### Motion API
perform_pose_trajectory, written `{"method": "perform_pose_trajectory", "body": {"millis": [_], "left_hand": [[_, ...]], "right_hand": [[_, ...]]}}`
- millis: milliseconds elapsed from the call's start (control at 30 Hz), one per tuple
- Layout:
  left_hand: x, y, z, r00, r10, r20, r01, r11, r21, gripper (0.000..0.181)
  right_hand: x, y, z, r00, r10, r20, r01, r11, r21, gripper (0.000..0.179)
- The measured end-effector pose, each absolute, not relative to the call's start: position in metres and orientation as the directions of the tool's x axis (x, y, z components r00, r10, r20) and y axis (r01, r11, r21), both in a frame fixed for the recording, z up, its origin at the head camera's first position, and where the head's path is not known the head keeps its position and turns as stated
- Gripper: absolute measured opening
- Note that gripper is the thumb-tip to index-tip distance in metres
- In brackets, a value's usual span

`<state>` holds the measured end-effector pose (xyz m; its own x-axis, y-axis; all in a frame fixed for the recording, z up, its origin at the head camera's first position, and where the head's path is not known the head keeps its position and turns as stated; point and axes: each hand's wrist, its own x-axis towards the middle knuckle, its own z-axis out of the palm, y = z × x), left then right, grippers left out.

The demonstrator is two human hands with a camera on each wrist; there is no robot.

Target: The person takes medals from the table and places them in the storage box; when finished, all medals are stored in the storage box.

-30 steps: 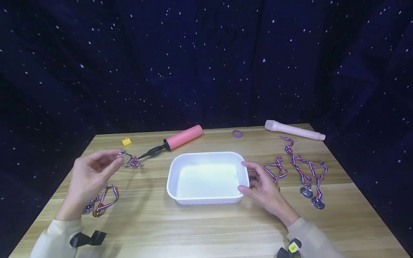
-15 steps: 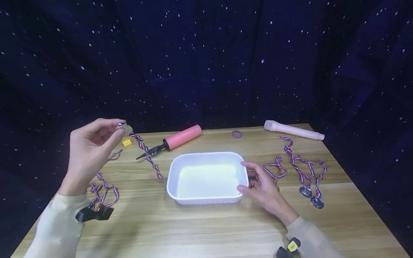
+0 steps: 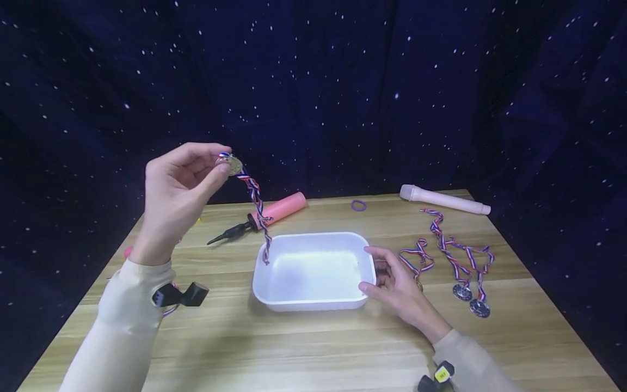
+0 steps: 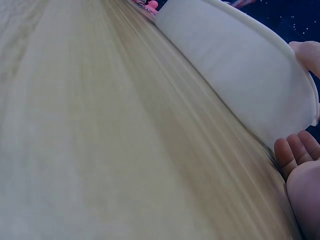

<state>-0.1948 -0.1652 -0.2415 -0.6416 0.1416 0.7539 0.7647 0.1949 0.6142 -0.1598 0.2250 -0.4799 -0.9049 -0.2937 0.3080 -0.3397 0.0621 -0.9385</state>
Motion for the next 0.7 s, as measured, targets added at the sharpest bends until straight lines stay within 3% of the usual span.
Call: {"method": "perform_pose_trajectory", "body": {"millis": [333,700], "left_hand": [[-0.205,-0.109,-0.250,-0.659,0.228,0.717,0.741,0.034,0.670,0.029],[-0.210,-0.063,-0.295,-0.729,0.319,0.606,0.644,0.018,0.765,0.026]], "right_hand": [[-0.161,0.226,-0.479,-0.899,-0.299,0.320,-0.353,0.060,-0.934,0.073],[-0.161,0.226,-0.479,-0.913,-0.288,0.288,-0.327,0.098,-0.940,0.074]]}}
